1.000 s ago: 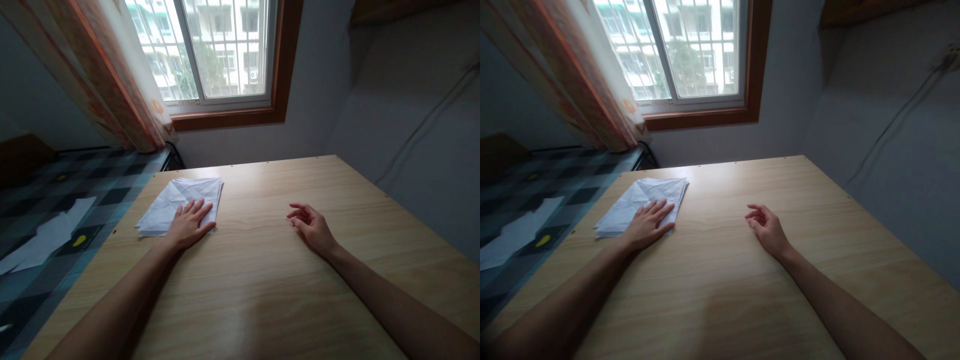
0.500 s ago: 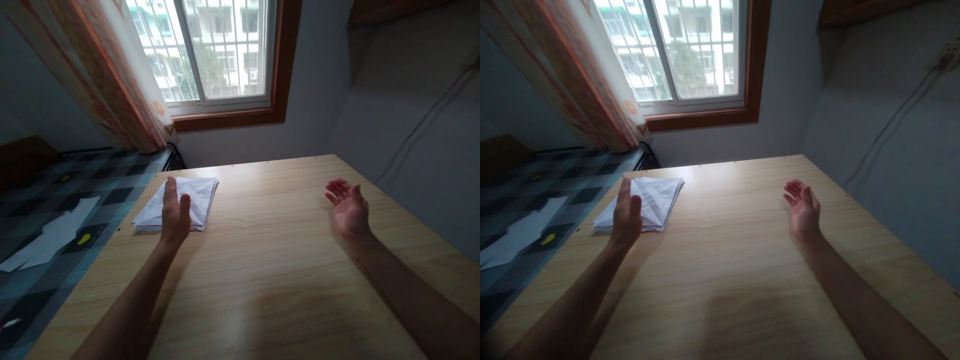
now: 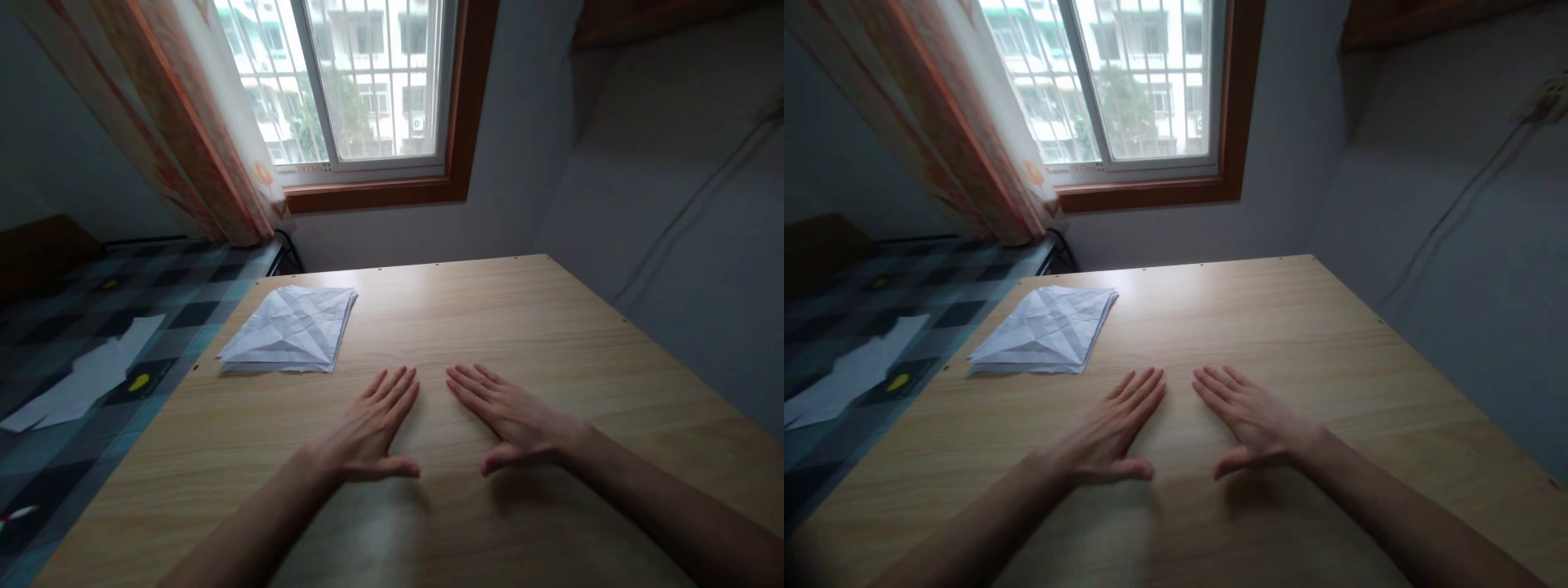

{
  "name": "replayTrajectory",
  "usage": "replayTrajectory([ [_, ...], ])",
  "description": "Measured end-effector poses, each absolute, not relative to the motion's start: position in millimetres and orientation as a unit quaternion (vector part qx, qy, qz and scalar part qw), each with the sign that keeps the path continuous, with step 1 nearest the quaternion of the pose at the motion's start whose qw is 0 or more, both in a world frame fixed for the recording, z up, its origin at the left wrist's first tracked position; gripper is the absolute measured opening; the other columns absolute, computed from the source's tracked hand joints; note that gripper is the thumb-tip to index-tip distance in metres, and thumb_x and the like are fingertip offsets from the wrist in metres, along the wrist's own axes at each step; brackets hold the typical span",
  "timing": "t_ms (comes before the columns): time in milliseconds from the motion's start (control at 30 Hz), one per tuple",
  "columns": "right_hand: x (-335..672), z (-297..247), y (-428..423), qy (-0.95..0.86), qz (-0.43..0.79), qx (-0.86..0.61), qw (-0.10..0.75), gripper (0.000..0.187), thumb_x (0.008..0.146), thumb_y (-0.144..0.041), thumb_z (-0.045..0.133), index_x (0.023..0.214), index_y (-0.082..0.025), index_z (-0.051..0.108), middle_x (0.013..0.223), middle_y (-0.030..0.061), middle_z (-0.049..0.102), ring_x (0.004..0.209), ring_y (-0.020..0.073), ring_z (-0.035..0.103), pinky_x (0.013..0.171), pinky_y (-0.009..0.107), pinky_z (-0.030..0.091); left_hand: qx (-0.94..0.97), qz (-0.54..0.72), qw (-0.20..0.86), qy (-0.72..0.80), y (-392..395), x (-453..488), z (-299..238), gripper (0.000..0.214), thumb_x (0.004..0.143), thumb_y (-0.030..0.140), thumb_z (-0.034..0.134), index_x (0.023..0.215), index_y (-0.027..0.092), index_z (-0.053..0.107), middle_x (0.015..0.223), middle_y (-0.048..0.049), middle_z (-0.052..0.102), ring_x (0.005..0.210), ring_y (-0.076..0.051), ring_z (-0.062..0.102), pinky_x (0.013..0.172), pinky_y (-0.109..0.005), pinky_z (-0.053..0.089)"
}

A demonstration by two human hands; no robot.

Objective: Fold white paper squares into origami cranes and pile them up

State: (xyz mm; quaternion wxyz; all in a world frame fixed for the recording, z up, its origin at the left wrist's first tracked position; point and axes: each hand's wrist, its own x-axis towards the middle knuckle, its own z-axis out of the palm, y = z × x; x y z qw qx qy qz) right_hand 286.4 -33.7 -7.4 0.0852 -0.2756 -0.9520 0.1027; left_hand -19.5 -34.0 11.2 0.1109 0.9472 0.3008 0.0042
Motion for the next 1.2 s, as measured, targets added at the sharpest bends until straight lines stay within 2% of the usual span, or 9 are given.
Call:
replayTrajectory([
  [300,282.8,-12.4,-34.8,-0.946,0.132,-0.284,0.088,0.114,0.072,-0.080,0.055,0.154,-0.011,0.017,0.157,0.0213,0.027,0.145,0.0358,0.027,0.119,0.054,0.019,0.940,-0.023,0.140,0.312,-33.7,-17.9,14.8,0.108,0.077,0.082,0.043,0.155,0.013,0.013,0.160,-0.0195,0.012,0.149,-0.034,0.012,0.121,-0.049,0.009],
  [633,283.0,-13.4,-35.2,-0.947,0.114,-0.281,0.102,0.113,0.072,-0.080,0.056,0.153,-0.008,0.024,0.154,0.0228,0.033,0.143,0.0371,0.032,0.117,0.055,0.023,0.943,-0.001,0.140,0.301,-33.2,-20.0,10.7,0.104,0.080,0.077,0.045,0.156,0.016,0.010,0.161,-0.0184,0.013,0.149,-0.034,0.014,0.121,-0.051,0.010],
  [700,282.7,-11.8,-39.1,-0.948,0.087,-0.276,0.128,0.103,0.075,-0.076,0.057,0.148,-0.006,0.036,0.149,0.0242,0.042,0.137,0.0376,0.040,0.113,0.054,0.031,0.944,0.020,0.137,0.301,-33.6,-20.3,10.3,0.095,0.084,0.073,0.046,0.155,0.017,0.016,0.160,-0.0173,0.020,0.148,-0.033,0.019,0.120,-0.050,0.014],
  [800,282.3,-10.5,-46.3,-0.941,0.033,-0.273,0.199,0.059,0.089,-0.055,0.056,0.126,-0.010,0.059,0.123,0.0210,0.064,0.110,0.0317,0.061,0.095,0.047,0.047,0.939,0.084,0.107,0.315,-30.5,-25.0,11.3,0.071,0.089,0.061,0.049,0.146,0.019,0.040,0.151,-0.0144,0.042,0.141,-0.030,0.037,0.117,-0.047,0.028],
  [867,282.0,-10.4,-49.7,-0.933,0.007,-0.266,0.241,0.032,0.094,-0.039,0.052,0.110,-0.015,0.065,0.105,0.0151,0.070,0.091,0.0252,0.065,0.082,0.041,0.051,0.922,0.142,0.065,0.355,-23.4,-34.4,14.4,0.051,0.091,0.052,0.050,0.132,0.021,0.056,0.137,-0.0123,0.058,0.130,-0.028,0.050,0.110,-0.045,0.038],
  [933,281.7,-10.7,-50.7,-0.928,-0.006,-0.261,0.267,0.021,0.095,-0.030,0.051,0.103,-0.017,0.065,0.096,0.0114,0.070,0.082,0.0219,0.063,0.076,0.038,0.051,0.886,0.198,0.011,0.420,-11.3,-50.5,19.0,0.039,0.092,0.044,0.050,0.122,0.021,0.063,0.127,-0.0119,0.065,0.123,-0.028,0.056,0.106,-0.045,0.042],
  [1033,281.3,-11.8,-49.6,-0.922,-0.012,-0.266,0.282,0.016,0.094,-0.026,0.052,0.102,-0.018,0.064,0.094,0.0103,0.070,0.081,0.0211,0.063,0.074,0.037,0.051,0.828,0.214,-0.056,0.514,11.7,-83.9,24.4,0.046,0.088,0.048,0.054,0.123,0.019,0.062,0.134,-0.0150,0.059,0.128,-0.032,0.051,0.107,-0.048,0.040],
  [1133,281.2,-13.1,-48.5,-0.921,-0.013,-0.270,0.281,0.016,0.093,-0.025,0.053,0.103,-0.017,0.064,0.095,0.0105,0.070,0.081,0.0216,0.062,0.075,0.038,0.052,0.775,0.139,-0.086,0.610,29.7,-115.4,22.6,0.067,0.082,0.055,0.058,0.135,0.015,0.051,0.151,-0.0211,0.040,0.140,-0.040,0.034,0.111,-0.056,0.031],
  [1200,281.0,-13.1,-48.6,-0.922,-0.015,-0.269,0.278,0.016,0.094,-0.025,0.052,0.102,-0.017,0.063,0.095,0.0105,0.070,0.081,0.0218,0.062,0.074,0.038,0.052,0.751,0.078,-0.076,0.652,35.3,-128.2,17.9,0.075,0.081,0.057,0.056,0.141,0.012,0.045,0.153,-0.0237,0.035,0.142,-0.042,0.031,0.111,-0.058,0.028],
])
